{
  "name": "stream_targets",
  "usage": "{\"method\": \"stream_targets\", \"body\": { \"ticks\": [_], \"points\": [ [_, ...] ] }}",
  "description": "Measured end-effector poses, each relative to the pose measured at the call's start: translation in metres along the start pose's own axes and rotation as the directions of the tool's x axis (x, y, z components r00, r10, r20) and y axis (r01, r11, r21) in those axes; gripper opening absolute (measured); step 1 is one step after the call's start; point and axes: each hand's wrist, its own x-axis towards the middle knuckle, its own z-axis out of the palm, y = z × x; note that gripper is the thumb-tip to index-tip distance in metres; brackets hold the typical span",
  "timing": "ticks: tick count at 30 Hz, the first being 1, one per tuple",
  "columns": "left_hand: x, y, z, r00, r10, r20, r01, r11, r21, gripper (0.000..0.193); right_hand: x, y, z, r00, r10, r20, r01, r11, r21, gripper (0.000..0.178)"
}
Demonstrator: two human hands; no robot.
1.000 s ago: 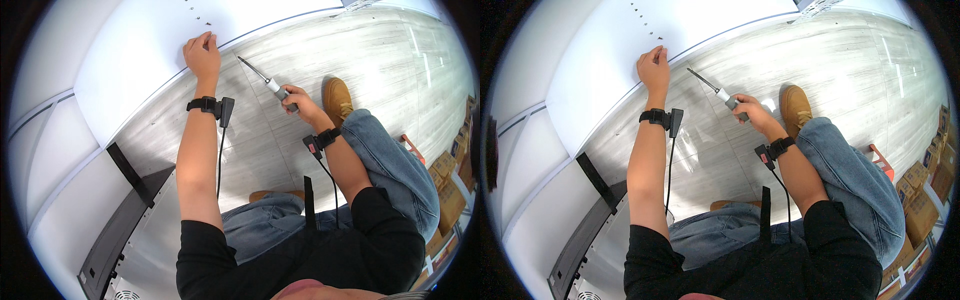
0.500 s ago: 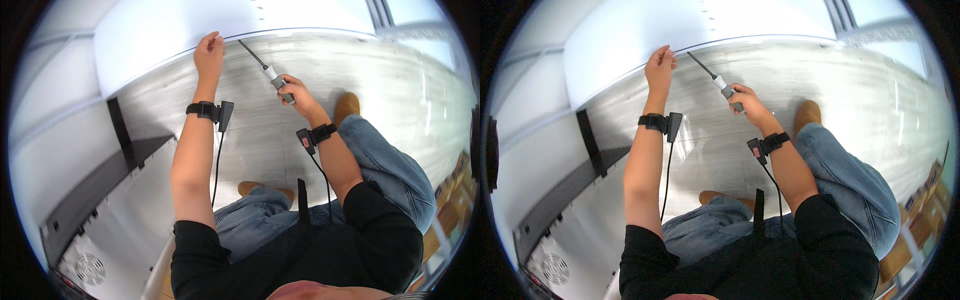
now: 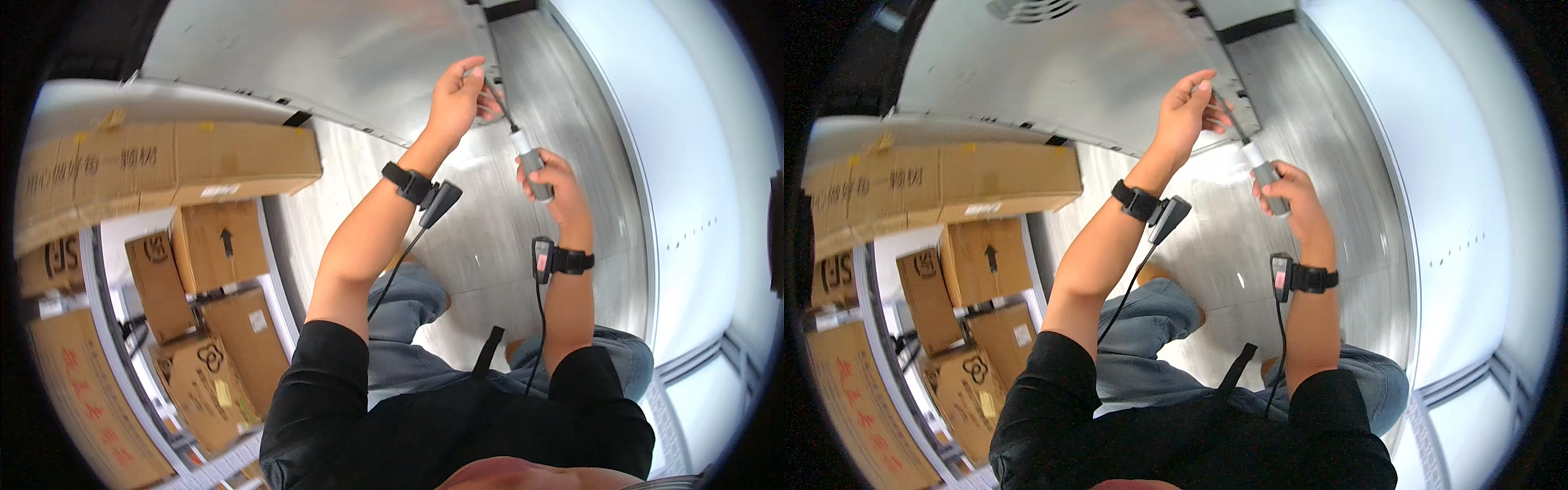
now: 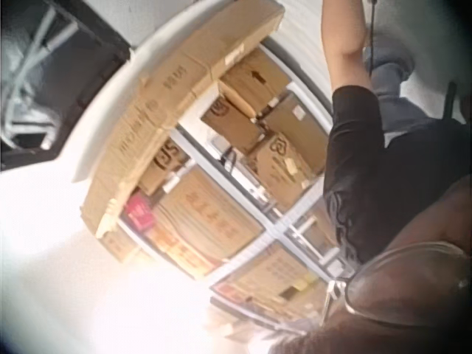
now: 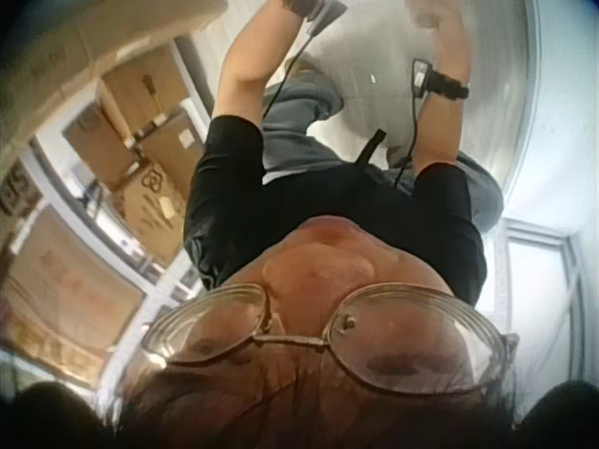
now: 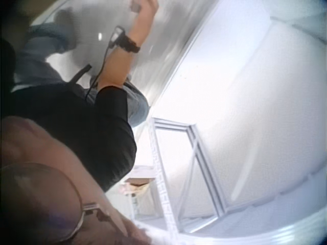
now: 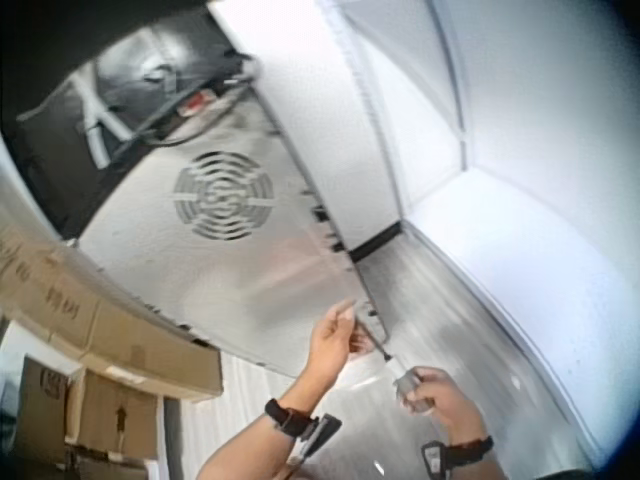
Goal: The person uses a screwdriver to remove screws from a black electronic device, detaches a cover, and then reattaches it by screwing it back into place.
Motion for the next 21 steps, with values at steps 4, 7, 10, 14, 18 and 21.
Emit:
{"method": "stream_targets", "body": {
  "ticks": [4,7,10,14,18,21],
  "points": [
    [-0.04,0.026,-0.031,0.99,0.002,-0.142,-0.005,1.0,-0.023,0.027,-0.013,-0.014,0.04,0.976,0.067,0.208,-0.054,0.996,-0.067,0.035],
    [-0.065,0.037,-0.045,0.971,-0.063,-0.231,0.032,0.99,-0.136,0.026,-0.027,-0.027,0.069,0.96,0.071,0.271,-0.024,0.985,-0.172,0.037],
    [-0.074,0.057,-0.073,0.965,-0.091,-0.247,0.02,0.961,-0.277,0.027,-0.025,-0.041,0.11,0.952,0.028,0.304,0.035,0.979,-0.201,0.038],
    [-0.073,0.089,-0.112,0.99,0.031,-0.139,-0.078,0.935,-0.345,0.028,-0.022,-0.053,0.162,0.975,-0.044,0.219,0.09,0.975,-0.204,0.04],
    [-0.08,0.124,-0.143,0.992,0.109,-0.058,-0.123,0.898,-0.423,0.029,-0.024,-0.066,0.209,0.98,-0.133,0.148,0.154,0.979,-0.134,0.045],
    [-0.083,0.144,-0.152,0.979,0.184,0.087,-0.116,0.854,-0.507,0.028,-0.032,-0.074,0.236,0.963,-0.223,0.154,0.221,0.975,0.029,0.045]
  ]
}}
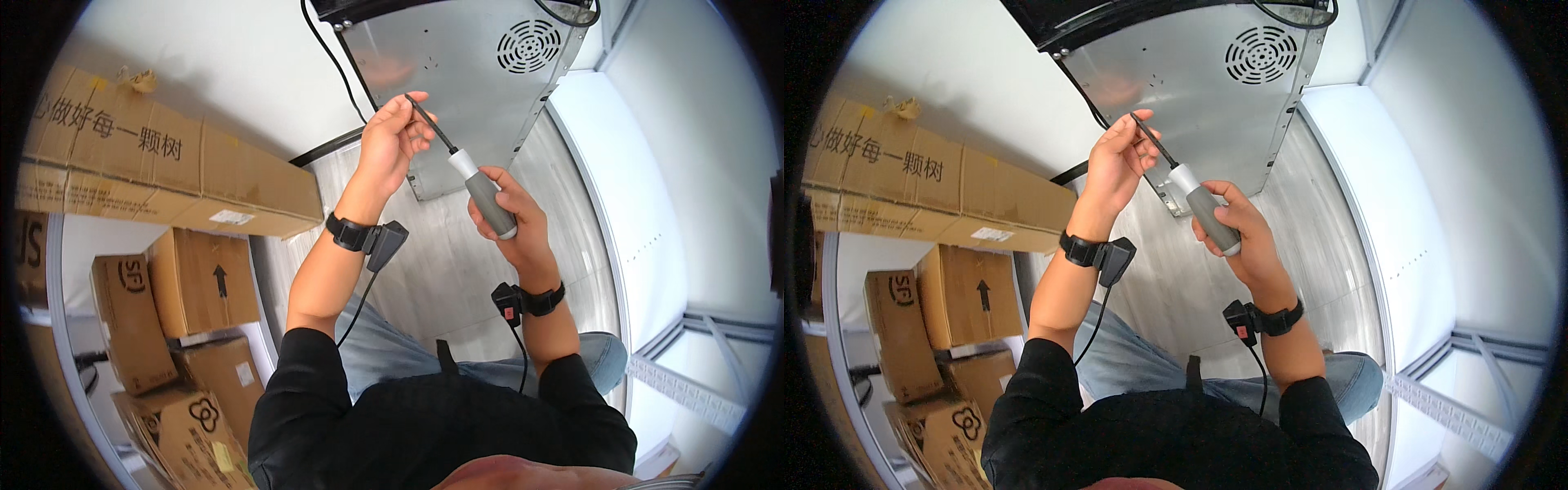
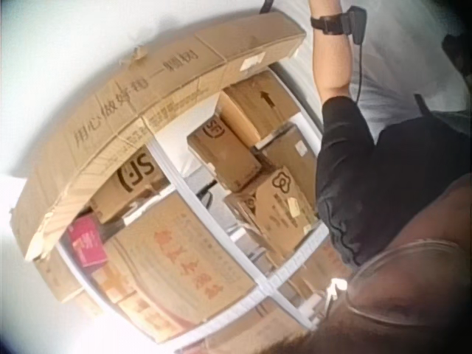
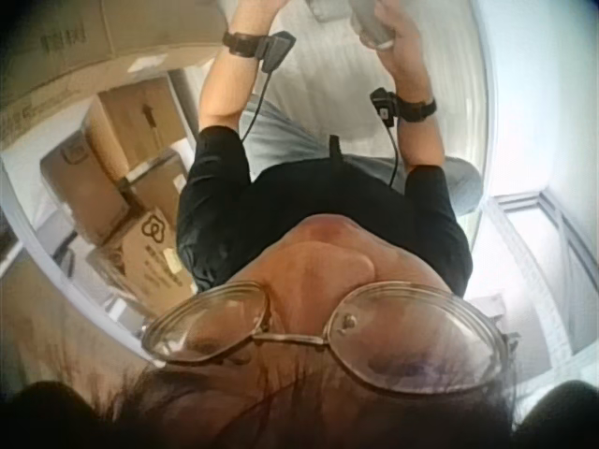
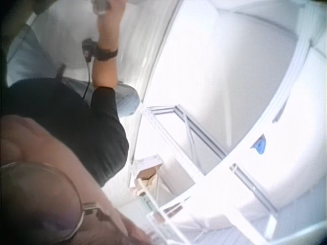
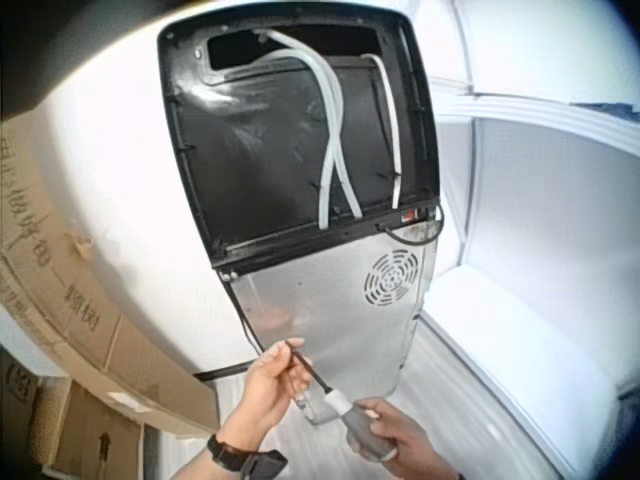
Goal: The person uses a screwdriver to remove screws from a black electronic device, detaches a cover, and then reattaches it by screwing it back into place.
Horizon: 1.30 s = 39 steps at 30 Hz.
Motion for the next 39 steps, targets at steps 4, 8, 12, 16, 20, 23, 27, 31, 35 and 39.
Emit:
{"method": "stream_targets", "body": {
  "ticks": [4,8,12,16,20,23,27,31,35,39],
  "points": [
    [-0.007,0.026,-0.006,0.996,0.053,0.07,-0.049,0.997,-0.058,0.03,-0.003,0.004,0.05,0.996,-0.054,-0.064,0.052,0.998,-0.038,0.046],
    [0.0,0.04,-0.009,0.992,0.08,0.1,-0.072,0.994,-0.086,0.033,0.0,0.001,0.082,0.986,-0.081,-0.146,0.064,0.991,-0.114,0.043],
    [0.009,0.042,-0.011,0.988,0.032,0.154,-0.01,0.99,-0.144,0.034,0.004,0.003,0.097,0.959,-0.155,-0.238,0.118,0.979,-0.164,0.042],
    [0.013,0.04,-0.018,0.984,0.029,0.176,0.007,0.979,-0.203,0.036,0.005,0.007,0.103,0.963,-0.148,-0.227,0.126,0.986,-0.109,0.041],
    [0.015,0.037,-0.02,0.984,-0.015,0.175,0.06,0.964,-0.26,0.037,0.006,0.007,0.107,0.952,-0.144,-0.268,0.12,0.987,-0.107,0.04],
    [0.017,0.036,-0.021,0.981,-0.01,0.193,0.067,0.954,-0.291,0.037,0.006,0.006,0.107,0.957,-0.135,-0.256,0.112,0.988,-0.102,0.04],
    [0.019,0.036,-0.022,0.977,0.002,0.214,0.063,0.953,-0.297,0.037,0.007,0.003,0.108,0.956,-0.137,-0.26,0.115,0.988,-0.099,0.04],
    [0.022,0.034,-0.02,0.984,0.013,0.178,0.04,0.956,-0.29,0.038,0.009,0.003,0.108,0.961,-0.111,-0.252,0.11,0.994,-0.018,0.04],
    [0.024,0.032,-0.014,0.985,0.023,0.17,0.028,0.955,-0.295,0.037,0.008,-0.003,0.111,0.973,-0.069,-0.221,0.09,0.992,0.083,0.041],
    [0.02,0.034,-0.014,0.987,0.006,0.162,0.034,0.969,-0.245,0.036,0.004,-0.01,0.111,0.959,-0.044,-0.28,0.018,0.995,-0.097,0.041]
  ]
}}
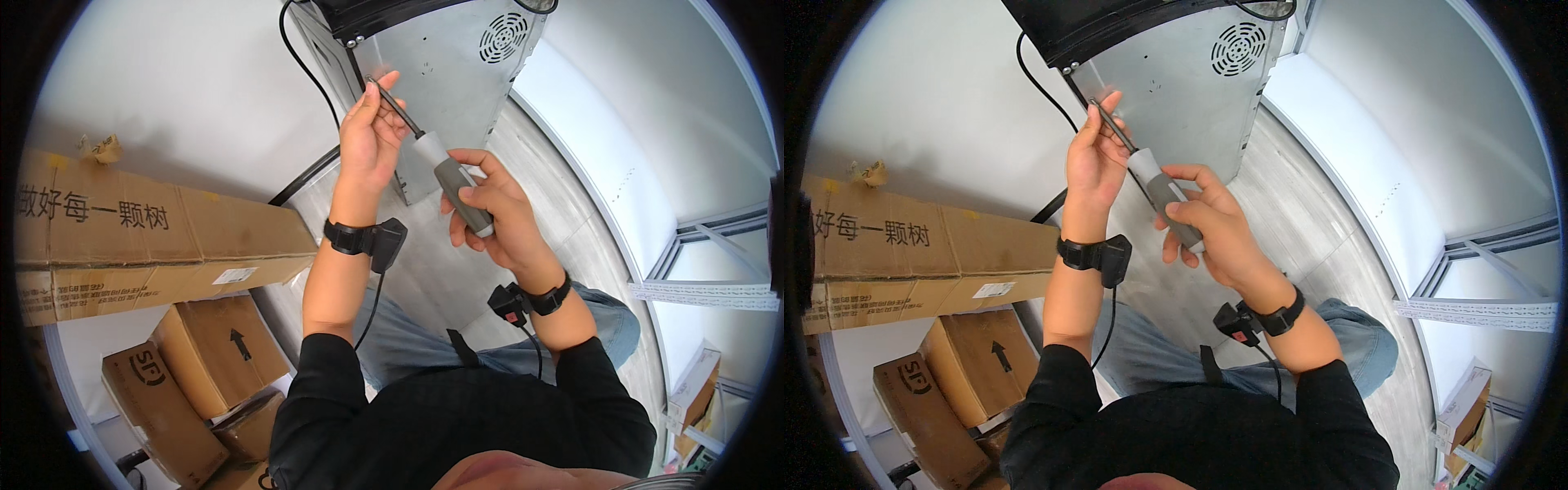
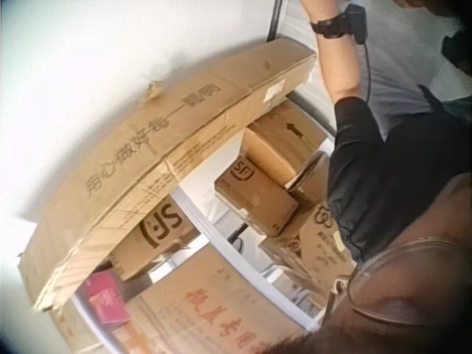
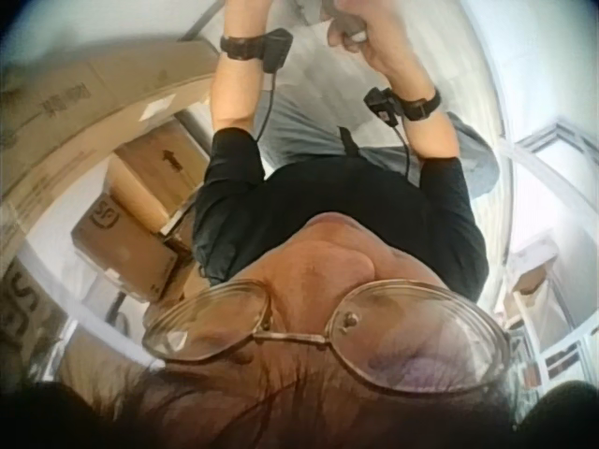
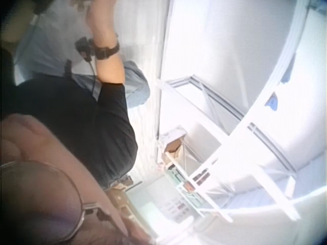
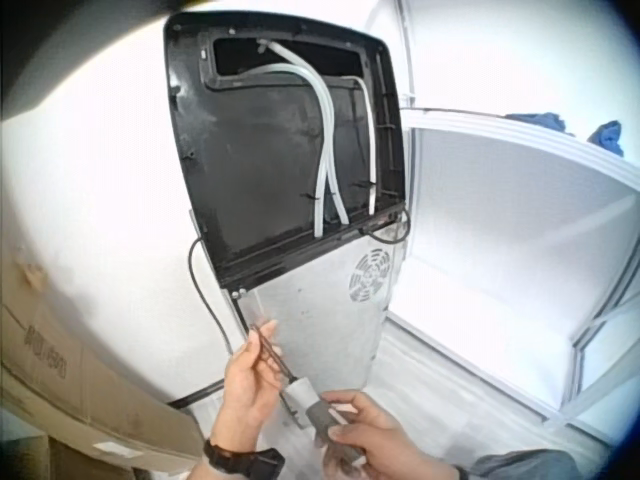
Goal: The person uses a screwdriver to remove screws from a black electronic device, detaches a cover, and then reattaches it by screwing it back into place.
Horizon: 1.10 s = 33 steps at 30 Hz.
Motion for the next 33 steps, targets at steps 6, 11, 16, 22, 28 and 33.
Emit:
{"method": "stream_targets", "body": {
  "ticks": [6,11,16,22,28,33],
  "points": [
    [-0.008,0.002,0.006,0.998,0.033,-0.052,-0.026,0.992,0.124,0.032,0.004,0.02,0.001,0.933,-0.328,-0.147,0.159,0.744,-0.649,0.046],
    [-0.005,0.01,0.009,0.991,0.025,-0.13,0.02,0.94,0.339,0.03,0.007,0.031,0.004,0.857,-0.51,-0.067,0.248,0.523,-0.816,0.047],
    [-0.002,0.012,0.009,0.996,0.002,-0.095,0.025,0.958,0.284,0.028,0.006,0.017,-0.003,0.975,-0.215,-0.059,0.184,0.926,-0.328,0.048],
    [-0.006,0.015,0.014,0.992,0.023,-0.128,0.018,0.952,0.306,0.028,0.012,0.016,-0.007,0.992,0.046,0.118,-0.07,0.976,0.206,0.053],
    [-0.009,0.017,0.021,0.983,0.012,-0.184,0.075,0.887,0.456,0.026,0.021,0.032,-0.004,0.99,-0.084,-0.113,0.062,0.98,-0.19,0.06],
    [-0.005,0.017,0.019,0.983,0.027,-0.182,0.071,0.858,0.509,0.025,0.03,0.039,-0.008,0.994,-0.103,-0.037,0.088,0.953,-0.291,0.056]
  ]
}}
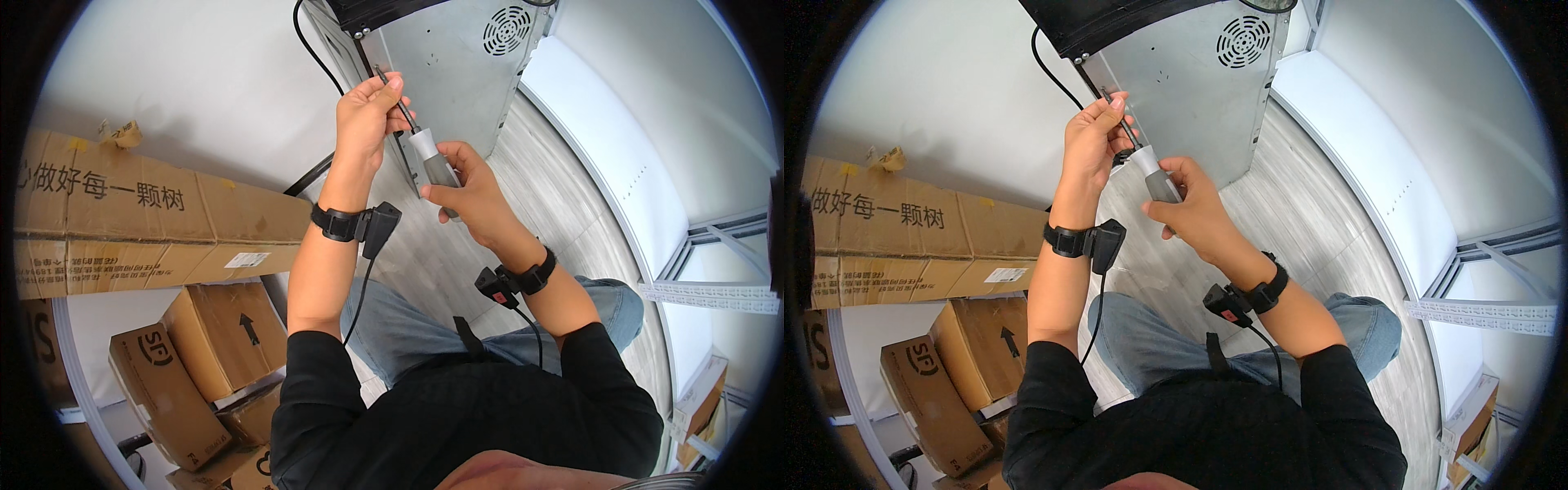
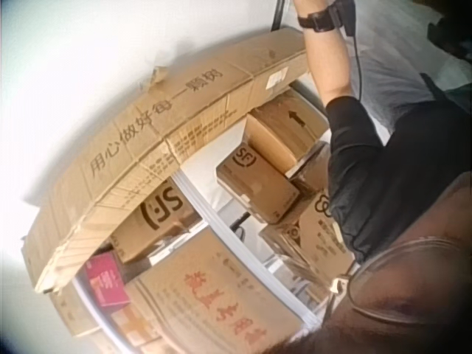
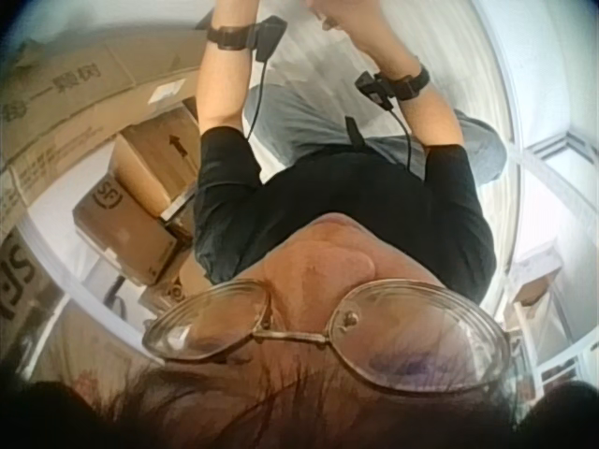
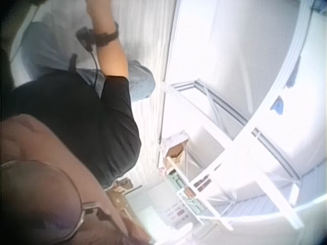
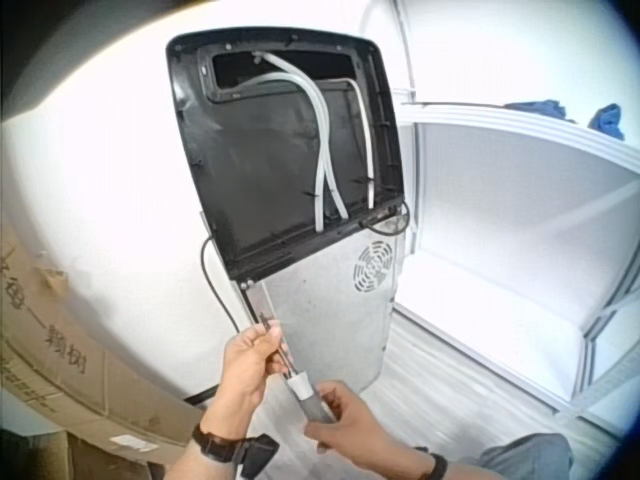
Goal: The person uses a screwdriver to remove screws from a black electronic device, detaches a cover, and then reattaches it by screwing it back into place.
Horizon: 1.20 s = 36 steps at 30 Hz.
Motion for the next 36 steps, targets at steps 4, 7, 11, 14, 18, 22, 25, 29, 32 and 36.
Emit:
{"method": "stream_targets", "body": {
  "ticks": [4,7,11,14,18,22,25,29,32,36],
  "points": [
    [0.002,-0.002,0.0,1.0,0.015,0.02,-0.014,0.999,-0.044,0.026,0.003,0.002,-0.013,0.962,0.058,0.267,-0.181,0.867,0.463,0.053],
    [0.001,-0.003,0.002,0.999,0.028,0.018,-0.027,0.996,-0.081,0.025,0.003,0.003,-0.02,0.908,0.041,0.417,-0.297,0.765,0.571,0.052],
    [-0.003,-0.001,0.004,1.0,0.006,-0.001,-0.006,0.995,-0.099,0.024,0.0,0.007,-0.015,0.976,0.095,0.194,-0.168,0.898,0.406,0.048],
    [-0.003,-0.001,0.006,0.999,0.015,-0.036,-0.014,0.999,0.034,0.024,0.002,0.012,-0.01,0.997,0.039,0.069,-0.054,0.97,0.237,0.047],
    [0.0,-0.005,0.007,0.997,0.071,-0.034,-0.069,0.996,0.05,0.025,0.003,0.014,-0.008,1.0,0.021,-0.01,-0.02,0.991,0.131,0.048],
    [0.001,-0.006,0.007,0.997,0.06,-0.038,-0.059,0.998,0.033,0.024,0.002,0.01,-0.015,0.984,0.089,0.157,-0.142,0.919,0.369,0.047],
    [0.0,-0.005,0.009,0.998,0.052,-0.043,-0.051,0.998,0.039,0.024,0.004,0.008,-0.024,0.941,0.119,0.316,-0.262,0.848,0.461,0.045],
    [-0.002,-0.003,0.012,0.998,0.033,-0.057,-0.031,0.999,0.026,0.024,0.008,0.019,-0.022,0.979,0.12,0.162,-0.169,0.927,0.336,0.044],
    [0.0,-0.004,0.011,0.995,0.063,-0.073,-0.053,0.989,0.141,0.023,0.011,0.029,-0.015,1.0,0.023,0.019,-0.025,0.996,0.08,0.043],
    [0.004,-0.007,0.008,0.996,0.066,-0.054,-0.061,0.994,0.088,0.023,0.01,0.029,-0.014,0.999,-0.029,0.018,0.029,0.999,-0.03,0.042]
  ]
}}
